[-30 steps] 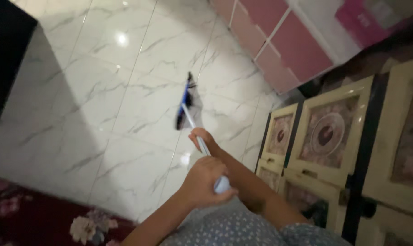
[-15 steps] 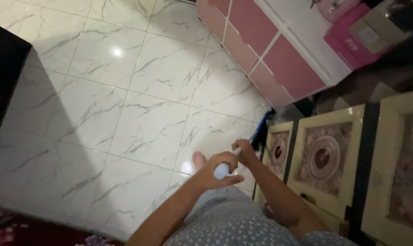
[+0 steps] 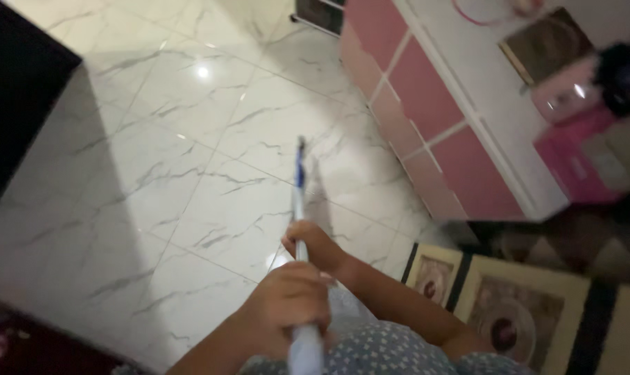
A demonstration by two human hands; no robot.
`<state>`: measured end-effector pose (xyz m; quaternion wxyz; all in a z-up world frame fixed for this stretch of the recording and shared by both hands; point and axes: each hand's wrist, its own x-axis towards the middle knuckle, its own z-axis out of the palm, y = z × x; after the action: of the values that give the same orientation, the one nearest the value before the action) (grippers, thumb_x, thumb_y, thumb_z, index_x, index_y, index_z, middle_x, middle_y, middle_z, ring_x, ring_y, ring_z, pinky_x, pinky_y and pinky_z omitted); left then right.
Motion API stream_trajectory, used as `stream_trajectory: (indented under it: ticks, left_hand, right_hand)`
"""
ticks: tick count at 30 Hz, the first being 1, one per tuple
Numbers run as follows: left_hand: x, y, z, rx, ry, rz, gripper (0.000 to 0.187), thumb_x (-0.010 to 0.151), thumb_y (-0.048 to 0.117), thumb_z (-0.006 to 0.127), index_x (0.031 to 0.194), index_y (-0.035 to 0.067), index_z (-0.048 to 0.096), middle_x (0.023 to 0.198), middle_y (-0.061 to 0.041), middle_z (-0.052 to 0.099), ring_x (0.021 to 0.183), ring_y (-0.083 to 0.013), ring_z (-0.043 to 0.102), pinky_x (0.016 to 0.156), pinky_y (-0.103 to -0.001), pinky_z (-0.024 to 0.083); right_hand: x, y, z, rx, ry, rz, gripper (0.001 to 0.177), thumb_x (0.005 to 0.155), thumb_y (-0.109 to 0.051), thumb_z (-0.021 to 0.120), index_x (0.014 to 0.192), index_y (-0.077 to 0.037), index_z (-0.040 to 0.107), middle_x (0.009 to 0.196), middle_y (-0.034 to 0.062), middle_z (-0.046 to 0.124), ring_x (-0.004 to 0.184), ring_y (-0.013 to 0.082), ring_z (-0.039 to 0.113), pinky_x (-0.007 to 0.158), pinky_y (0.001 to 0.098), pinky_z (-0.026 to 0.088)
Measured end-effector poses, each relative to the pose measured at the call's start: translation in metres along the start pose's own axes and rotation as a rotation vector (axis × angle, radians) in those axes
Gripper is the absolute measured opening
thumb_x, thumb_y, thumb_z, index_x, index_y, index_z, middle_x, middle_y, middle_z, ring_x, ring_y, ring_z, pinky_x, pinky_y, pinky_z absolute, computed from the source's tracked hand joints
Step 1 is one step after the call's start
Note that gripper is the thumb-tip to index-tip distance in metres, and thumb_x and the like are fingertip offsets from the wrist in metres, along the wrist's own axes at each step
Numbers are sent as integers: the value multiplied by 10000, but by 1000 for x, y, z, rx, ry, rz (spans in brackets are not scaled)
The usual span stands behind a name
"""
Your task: The person sweeps a marble-tiled floor using a blue-bristled broom, reaching under a bed and around furniture like a small chest and a rolling cart, and moving from a bedroom area through a doorway into a kitchen-like space.
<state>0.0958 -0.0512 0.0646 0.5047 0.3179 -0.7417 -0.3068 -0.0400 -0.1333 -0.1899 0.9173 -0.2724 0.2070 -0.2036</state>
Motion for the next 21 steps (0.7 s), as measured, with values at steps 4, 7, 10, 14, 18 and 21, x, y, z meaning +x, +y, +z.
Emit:
stream_trajectory:
  ticks: [4,7,10,14,18,21]
  left_hand:
    - [-9,-43,-10,-209,-59,-160,219,833,133,837,798,116,621,841,-41,684,812,-239,684,763,-378,542]
    - [-8,-117,31,-433,70,-309,205,877,96,791,818,78,595,892,-63,679,842,-232,671,809,-372,549]
    - [-12,-158,70,-425,147,-399,238,846,71,800,785,63,570,862,-73,652,793,-233,644,758,-349,527]
    - [-6,-160,55,-60,268,-475,225,869,53,749,752,75,557,796,-66,633,776,-258,636,728,-360,531]
    - [35,-131,29,213,201,-479,171,777,117,767,705,120,613,765,-60,634,780,-290,645,705,-413,508]
    - [89,-124,20,354,166,-376,131,726,171,750,755,149,624,789,-36,646,797,-277,664,714,-420,512]
  right_hand:
    - [-25,-27,-49,-1352,47,-632,306,649,-202,866,795,-89,623,857,123,661,826,289,622,730,394,492]
    - [-10,-33,-147,-1445,163,-584,349,575,-215,870,784,-75,628,789,143,663,749,290,637,698,410,506]
    - [2,-45,-203,-1497,276,37,162,784,-188,744,711,-101,628,743,126,697,709,268,667,705,402,527]
    - [67,-54,-200,-1406,-103,-739,89,762,-125,687,766,-82,609,769,120,619,728,318,593,667,404,475]
    - [141,-46,-142,-438,-112,-45,495,1090,-176,532,604,-78,537,591,85,525,609,239,476,554,344,391]
    - [154,-86,-83,-1348,-158,-717,209,931,-77,667,737,-52,594,717,134,563,675,320,559,634,393,470]
